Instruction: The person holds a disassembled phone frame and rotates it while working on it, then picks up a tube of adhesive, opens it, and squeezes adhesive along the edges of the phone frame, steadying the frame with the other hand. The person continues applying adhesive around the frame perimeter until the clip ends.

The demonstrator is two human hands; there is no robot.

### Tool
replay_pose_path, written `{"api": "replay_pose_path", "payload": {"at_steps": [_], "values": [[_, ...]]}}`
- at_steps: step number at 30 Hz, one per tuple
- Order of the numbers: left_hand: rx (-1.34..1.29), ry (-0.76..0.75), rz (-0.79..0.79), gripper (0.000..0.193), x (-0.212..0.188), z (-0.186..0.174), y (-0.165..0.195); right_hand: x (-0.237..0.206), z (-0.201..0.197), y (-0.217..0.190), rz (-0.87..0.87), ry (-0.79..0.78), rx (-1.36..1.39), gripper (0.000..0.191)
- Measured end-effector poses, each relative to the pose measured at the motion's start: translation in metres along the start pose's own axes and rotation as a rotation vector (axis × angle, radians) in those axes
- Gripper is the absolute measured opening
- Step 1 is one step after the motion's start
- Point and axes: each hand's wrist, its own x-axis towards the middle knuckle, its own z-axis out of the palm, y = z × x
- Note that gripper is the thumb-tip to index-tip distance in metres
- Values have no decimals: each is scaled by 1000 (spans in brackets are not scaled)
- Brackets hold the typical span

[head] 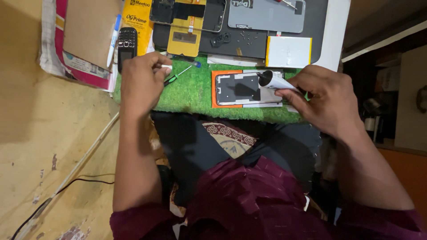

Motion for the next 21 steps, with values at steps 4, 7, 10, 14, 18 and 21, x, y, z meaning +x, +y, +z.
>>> {"api": "replay_pose_path", "payload": {"at_steps": [4,7,10,14,18,21], "values": [[30,-9,26,27,-1,4,-13,1,1,0,-2,-16,-15,28],[110,43,108,31,-3,-2,-14,3,3,1,65,20,144,22],[127,74,111,29,-5,-5,-5,4,8,1,313,-2,485,17],[-72,185,214,12,-14,5,27,7,17,-1,366,28,1025,8],[-900,-205,177,26,-39,59,77,3,29,-9,348,55,1223,16],[-1090,-315,21,35,-50,92,96,-1,39,-14,358,72,1213,17]]}}
